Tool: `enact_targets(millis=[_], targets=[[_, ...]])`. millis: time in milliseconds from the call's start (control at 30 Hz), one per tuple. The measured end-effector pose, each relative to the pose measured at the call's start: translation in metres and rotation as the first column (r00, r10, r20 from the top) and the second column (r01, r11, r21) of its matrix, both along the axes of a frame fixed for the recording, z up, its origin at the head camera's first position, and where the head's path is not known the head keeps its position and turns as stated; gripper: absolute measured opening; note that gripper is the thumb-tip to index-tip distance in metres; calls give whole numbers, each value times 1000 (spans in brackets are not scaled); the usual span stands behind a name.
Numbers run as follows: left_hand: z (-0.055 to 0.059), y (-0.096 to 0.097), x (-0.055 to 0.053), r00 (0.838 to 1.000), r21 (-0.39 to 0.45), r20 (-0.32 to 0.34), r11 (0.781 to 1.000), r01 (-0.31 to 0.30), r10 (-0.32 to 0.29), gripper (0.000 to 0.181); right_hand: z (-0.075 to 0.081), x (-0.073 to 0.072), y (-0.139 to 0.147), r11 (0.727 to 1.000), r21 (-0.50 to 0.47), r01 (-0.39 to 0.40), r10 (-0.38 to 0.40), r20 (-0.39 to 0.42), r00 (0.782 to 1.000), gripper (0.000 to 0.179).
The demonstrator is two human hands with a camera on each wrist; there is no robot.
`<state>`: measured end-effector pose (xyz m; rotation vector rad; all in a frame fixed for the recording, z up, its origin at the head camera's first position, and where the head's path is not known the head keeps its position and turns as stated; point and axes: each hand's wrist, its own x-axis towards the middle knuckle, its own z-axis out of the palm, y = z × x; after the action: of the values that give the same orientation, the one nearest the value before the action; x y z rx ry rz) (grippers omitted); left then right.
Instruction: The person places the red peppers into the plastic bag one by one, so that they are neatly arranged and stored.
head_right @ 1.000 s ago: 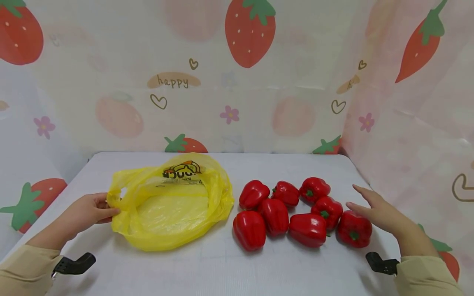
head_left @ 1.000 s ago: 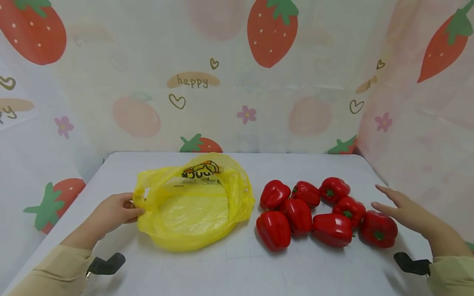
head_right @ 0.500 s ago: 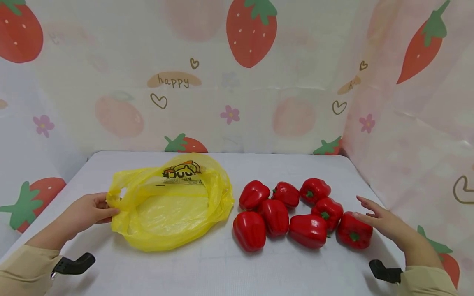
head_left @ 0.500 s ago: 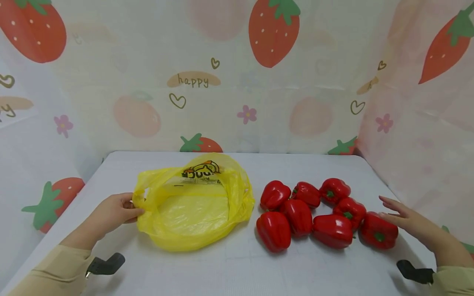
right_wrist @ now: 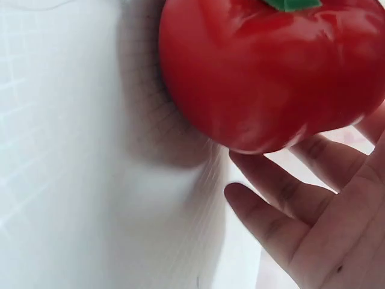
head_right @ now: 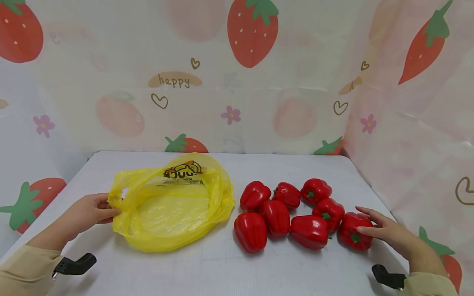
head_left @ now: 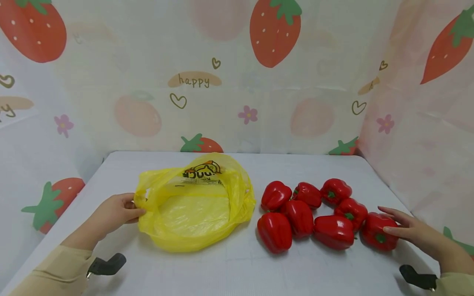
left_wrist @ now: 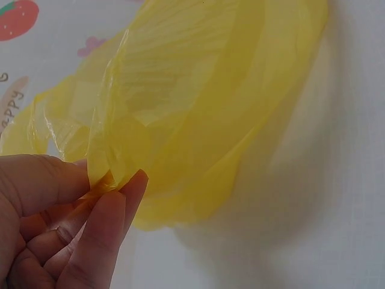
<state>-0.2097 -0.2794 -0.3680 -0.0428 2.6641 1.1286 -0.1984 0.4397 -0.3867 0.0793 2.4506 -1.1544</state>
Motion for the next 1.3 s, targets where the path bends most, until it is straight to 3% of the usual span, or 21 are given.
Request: enact_targets(millis=[567,1033,1300], targets=[[-2,1,-1,1000,-1,-9,1000,-10,10,59,-6,5,2,1000,-12,16,-16,-5,1000,85],[-1,1,0,1000,-3,17,1000,-20,20,57,-14,7,10,994,-107,-36,37,7,999,81],[0,2,1,1000,-1,19,1000,-23,23,59,-13,9,8,994,-103,-33,35,11,999,80]])
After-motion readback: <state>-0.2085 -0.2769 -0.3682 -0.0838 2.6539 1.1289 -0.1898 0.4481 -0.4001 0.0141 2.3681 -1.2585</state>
